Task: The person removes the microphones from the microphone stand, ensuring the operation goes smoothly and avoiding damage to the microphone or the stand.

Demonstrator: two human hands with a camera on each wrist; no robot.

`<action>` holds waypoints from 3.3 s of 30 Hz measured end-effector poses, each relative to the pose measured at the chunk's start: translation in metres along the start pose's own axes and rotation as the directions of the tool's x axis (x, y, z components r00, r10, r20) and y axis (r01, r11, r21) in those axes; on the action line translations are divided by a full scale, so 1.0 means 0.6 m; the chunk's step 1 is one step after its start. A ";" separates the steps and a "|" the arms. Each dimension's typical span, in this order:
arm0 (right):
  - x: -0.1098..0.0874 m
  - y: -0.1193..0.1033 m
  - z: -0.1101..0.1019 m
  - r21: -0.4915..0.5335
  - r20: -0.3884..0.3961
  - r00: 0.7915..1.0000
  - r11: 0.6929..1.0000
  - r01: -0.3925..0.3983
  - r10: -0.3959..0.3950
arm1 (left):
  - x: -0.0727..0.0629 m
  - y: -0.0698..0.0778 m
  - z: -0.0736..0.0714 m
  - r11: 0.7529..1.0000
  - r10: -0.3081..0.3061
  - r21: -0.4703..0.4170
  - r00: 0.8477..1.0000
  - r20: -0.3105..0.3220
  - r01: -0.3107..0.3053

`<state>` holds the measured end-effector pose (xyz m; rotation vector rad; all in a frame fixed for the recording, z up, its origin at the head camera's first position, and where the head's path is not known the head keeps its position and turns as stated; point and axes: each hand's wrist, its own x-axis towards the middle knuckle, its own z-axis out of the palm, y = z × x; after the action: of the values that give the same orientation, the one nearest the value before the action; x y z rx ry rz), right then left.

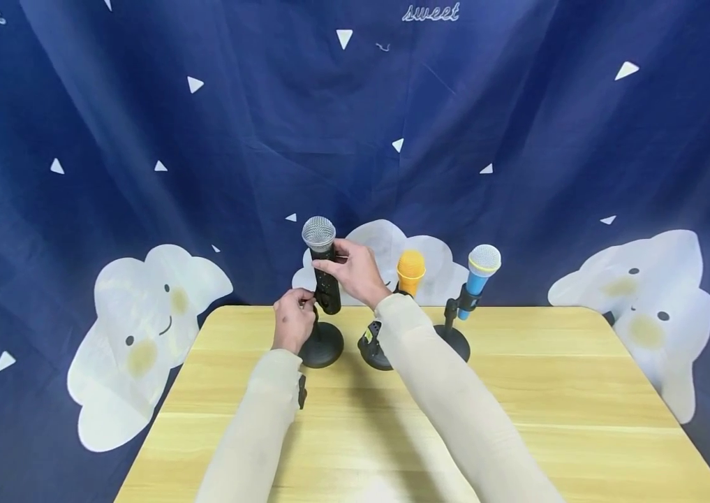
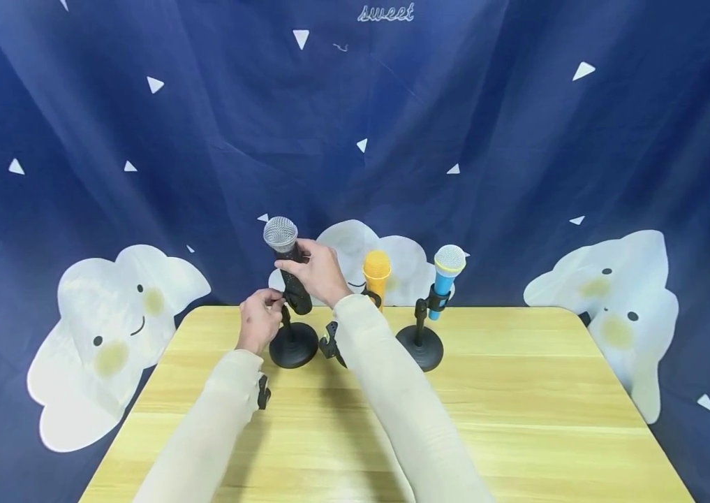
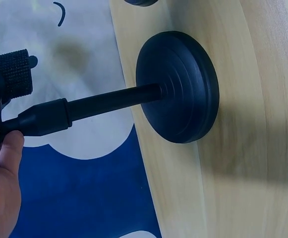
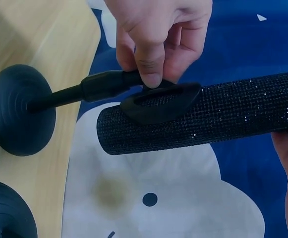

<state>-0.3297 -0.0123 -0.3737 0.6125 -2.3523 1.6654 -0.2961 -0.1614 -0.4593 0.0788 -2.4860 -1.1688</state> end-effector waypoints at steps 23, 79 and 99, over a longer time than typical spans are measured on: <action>0.011 -0.007 -0.007 0.000 0.046 0.998 0.999 0.038 -0.038 | 0.006 0.000 -0.001 0.999 0.031 0.004 0.999 -0.015 -0.031; 0.010 -0.024 -0.021 -0.002 0.118 0.992 0.999 0.043 -0.042 | -0.003 0.001 0.000 1.000 -0.019 0.022 1.000 -0.013 0.020; 0.015 -0.029 -0.021 0.009 0.099 0.994 0.999 0.050 -0.051 | 0.000 -0.002 0.001 1.000 0.018 0.017 0.999 -0.029 -0.018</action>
<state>-0.3312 -0.0077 -0.3509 0.7664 -2.3786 1.6580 -0.2966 -0.1621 -0.4604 0.0775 -2.4665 -1.1319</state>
